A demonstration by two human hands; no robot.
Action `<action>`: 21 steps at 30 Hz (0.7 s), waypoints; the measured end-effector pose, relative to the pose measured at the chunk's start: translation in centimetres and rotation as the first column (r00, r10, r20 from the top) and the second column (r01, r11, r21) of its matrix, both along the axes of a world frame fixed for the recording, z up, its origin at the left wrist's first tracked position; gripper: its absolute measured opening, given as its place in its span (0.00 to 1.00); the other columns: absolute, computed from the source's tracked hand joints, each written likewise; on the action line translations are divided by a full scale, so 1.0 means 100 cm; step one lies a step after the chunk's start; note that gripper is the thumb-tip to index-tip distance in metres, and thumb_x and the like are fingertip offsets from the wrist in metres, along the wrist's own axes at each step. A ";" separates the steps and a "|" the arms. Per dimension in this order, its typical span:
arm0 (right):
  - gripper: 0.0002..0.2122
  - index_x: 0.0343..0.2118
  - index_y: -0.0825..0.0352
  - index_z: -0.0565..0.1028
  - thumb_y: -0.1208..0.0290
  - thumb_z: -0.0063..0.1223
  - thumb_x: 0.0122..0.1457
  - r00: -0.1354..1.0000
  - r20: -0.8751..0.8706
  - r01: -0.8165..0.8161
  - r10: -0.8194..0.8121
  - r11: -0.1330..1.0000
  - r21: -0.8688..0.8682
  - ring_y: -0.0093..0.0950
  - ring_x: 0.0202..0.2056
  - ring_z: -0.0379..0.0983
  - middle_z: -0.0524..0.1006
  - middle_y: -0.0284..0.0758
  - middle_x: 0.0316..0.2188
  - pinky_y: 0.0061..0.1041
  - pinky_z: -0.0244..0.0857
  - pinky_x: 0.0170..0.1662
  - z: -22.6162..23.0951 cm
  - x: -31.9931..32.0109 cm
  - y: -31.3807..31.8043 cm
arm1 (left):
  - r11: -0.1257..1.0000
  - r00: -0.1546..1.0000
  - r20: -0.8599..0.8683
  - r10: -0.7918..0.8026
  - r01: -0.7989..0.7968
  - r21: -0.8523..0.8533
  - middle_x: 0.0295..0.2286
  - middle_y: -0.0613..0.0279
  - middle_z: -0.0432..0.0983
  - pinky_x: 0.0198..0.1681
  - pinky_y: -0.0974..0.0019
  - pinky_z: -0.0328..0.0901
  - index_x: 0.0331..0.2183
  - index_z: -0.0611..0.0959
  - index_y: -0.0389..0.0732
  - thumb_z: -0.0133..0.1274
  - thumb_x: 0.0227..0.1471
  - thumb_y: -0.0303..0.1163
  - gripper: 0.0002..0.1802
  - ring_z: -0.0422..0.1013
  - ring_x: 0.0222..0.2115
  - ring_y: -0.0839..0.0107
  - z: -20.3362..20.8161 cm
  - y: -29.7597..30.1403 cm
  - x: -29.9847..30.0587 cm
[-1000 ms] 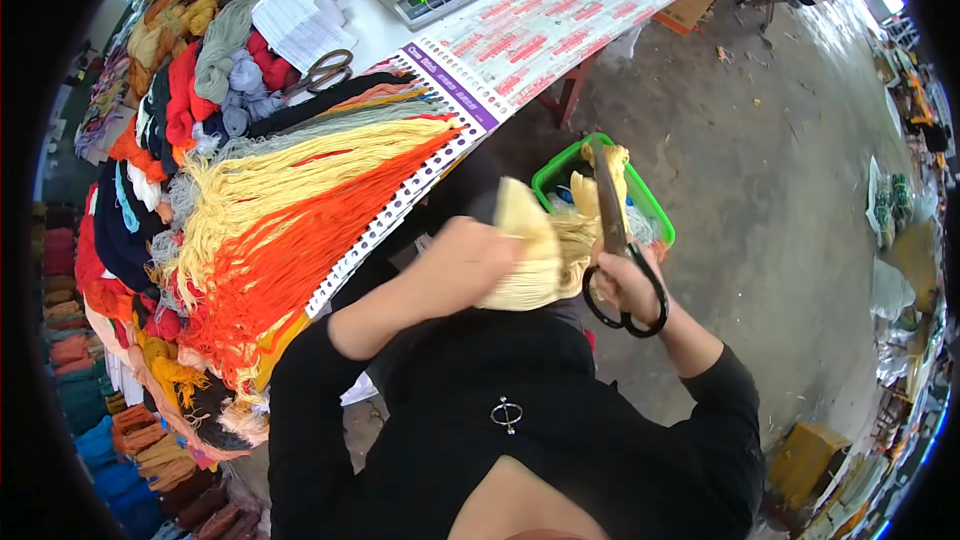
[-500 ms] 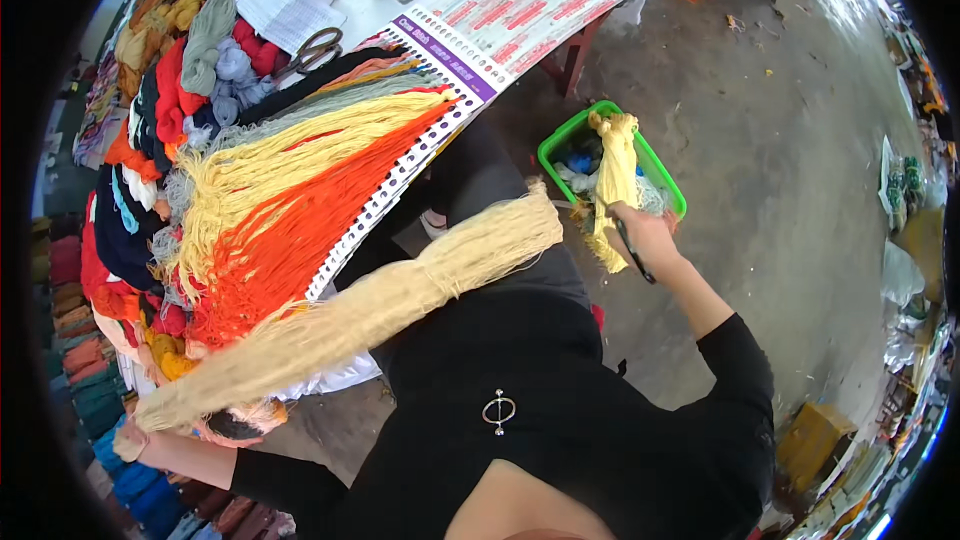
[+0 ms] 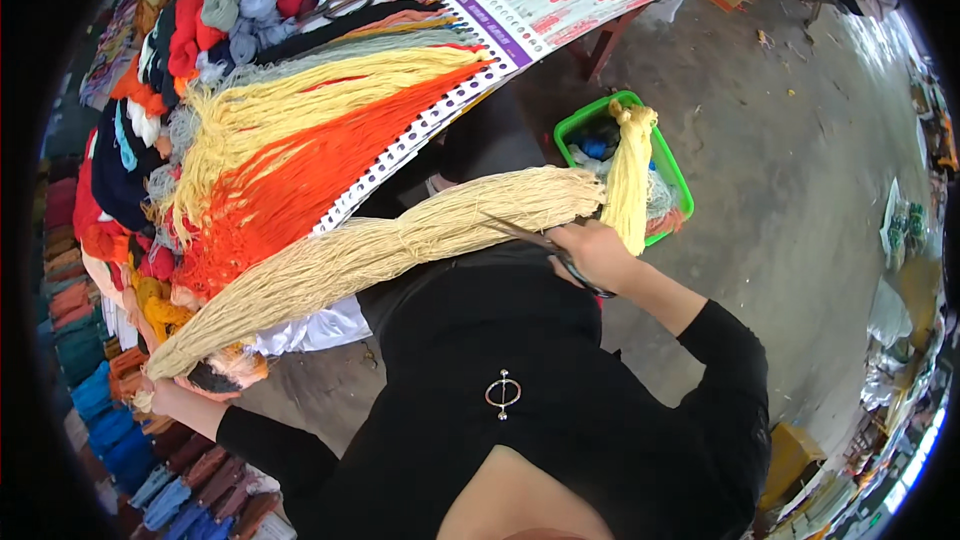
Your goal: Measuring, cutting, and tying bundles of synthetic hair at a factory workstation.
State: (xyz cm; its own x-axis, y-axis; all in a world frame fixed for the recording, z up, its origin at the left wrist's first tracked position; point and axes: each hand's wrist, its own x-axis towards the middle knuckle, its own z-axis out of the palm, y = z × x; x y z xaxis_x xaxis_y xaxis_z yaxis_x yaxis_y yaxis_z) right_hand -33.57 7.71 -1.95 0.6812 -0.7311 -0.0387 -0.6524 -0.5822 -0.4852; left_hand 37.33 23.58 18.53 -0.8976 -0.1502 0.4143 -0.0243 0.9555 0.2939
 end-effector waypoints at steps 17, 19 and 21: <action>0.12 0.30 0.63 0.70 0.61 0.54 0.47 0.953 -0.046 -0.294 0.299 0.951 0.097 0.38 0.26 0.73 0.74 0.38 0.21 0.36 0.65 0.30 0.013 0.094 -0.021 | 0.682 0.350 0.591 0.727 -0.473 -0.559 0.30 0.64 0.69 0.38 0.56 0.61 0.33 0.74 0.43 0.38 0.51 0.39 0.13 0.65 0.33 0.69 0.102 0.160 0.088; 0.13 0.31 0.62 0.70 0.60 0.54 0.47 0.945 -0.073 -0.312 0.320 0.945 0.098 0.38 0.26 0.73 0.75 0.39 0.21 0.36 0.65 0.30 0.015 0.096 -0.022 | 0.646 0.266 0.599 0.755 -0.455 -0.613 0.31 0.64 0.69 0.38 0.56 0.61 0.33 0.73 0.44 0.39 0.51 0.39 0.13 0.65 0.34 0.70 0.099 0.161 0.089; 0.13 0.31 0.62 0.70 0.59 0.53 0.47 0.936 -0.057 -0.341 0.347 0.934 0.103 0.38 0.25 0.73 0.75 0.38 0.21 0.36 0.65 0.30 0.016 0.097 -0.024 | 0.612 0.182 0.600 0.779 -0.429 -0.664 0.31 0.65 0.69 0.38 0.56 0.61 0.33 0.73 0.44 0.39 0.51 0.39 0.13 0.65 0.34 0.70 0.095 0.161 0.091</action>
State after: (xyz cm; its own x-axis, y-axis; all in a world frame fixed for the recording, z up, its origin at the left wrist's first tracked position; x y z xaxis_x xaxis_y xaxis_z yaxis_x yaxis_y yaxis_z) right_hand -23.82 5.29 -0.30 0.8831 -0.4435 -0.1531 -0.4557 -0.7333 -0.5046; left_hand 46.43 39.70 27.99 -0.4653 -0.8478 -0.2544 -0.6745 0.5257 -0.5184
